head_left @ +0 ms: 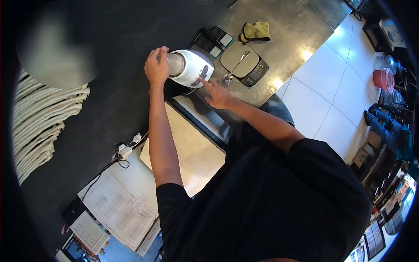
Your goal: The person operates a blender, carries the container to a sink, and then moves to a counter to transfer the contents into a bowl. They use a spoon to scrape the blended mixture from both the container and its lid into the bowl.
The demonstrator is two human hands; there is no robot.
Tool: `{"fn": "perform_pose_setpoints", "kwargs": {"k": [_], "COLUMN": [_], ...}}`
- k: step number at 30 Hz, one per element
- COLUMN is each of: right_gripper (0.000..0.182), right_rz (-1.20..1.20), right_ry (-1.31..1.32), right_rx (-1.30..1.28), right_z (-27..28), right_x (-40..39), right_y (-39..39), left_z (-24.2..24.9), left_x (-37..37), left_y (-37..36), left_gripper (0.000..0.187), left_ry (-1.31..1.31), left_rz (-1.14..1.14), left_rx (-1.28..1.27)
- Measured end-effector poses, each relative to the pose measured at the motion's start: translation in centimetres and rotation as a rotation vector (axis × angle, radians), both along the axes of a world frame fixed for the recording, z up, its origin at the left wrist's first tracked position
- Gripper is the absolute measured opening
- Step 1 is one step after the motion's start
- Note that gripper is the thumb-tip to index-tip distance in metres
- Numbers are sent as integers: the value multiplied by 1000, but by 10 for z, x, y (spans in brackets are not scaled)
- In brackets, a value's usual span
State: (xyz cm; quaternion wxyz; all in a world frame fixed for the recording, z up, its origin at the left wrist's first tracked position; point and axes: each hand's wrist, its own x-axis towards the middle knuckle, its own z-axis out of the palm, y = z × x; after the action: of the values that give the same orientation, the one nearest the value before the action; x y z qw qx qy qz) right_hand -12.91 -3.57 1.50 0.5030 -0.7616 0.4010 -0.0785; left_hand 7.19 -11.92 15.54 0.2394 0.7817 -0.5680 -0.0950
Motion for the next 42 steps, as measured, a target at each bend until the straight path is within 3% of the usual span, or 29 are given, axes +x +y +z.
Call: {"fn": "perform_pose_setpoints", "kwargs": {"k": [2,4,6,13,20,26,31,37,42], "right_gripper": [92,95,96,97,94,95,95,100,100], "right_rz": [33,0,-16,-2,-55,39,66,-70,-36], "right_ry": [39,33,39,72,32,99,115,0,-5], "right_rx": [48,61,48,50,207,188,331,197,224], "right_z": [2,-6,-12,-15,-15,-12,4,-12,-15], "right_x": [0,1,3,6,4,0,-3,5,3], "right_y": [0,3,3,1,-12,-26,-21,-1,6], "left_z": [-8,-10,-17,-28,-24,-21,-21,-10,-14], "left_x": [7,10,12,22,27,28,29,26,12], "left_y": [1,3,8,50,61,58,57,48,38], "left_gripper": [26,24,27,33,30,29,29,32,36], "left_ry": [327,403,805,1011,1001,939,915,852,773], "left_rz": [30,26,203,456,426,434,444,444,440], "left_rx": [-132,-125,-331,-317,-227,-180,-179,-130,-152]}}
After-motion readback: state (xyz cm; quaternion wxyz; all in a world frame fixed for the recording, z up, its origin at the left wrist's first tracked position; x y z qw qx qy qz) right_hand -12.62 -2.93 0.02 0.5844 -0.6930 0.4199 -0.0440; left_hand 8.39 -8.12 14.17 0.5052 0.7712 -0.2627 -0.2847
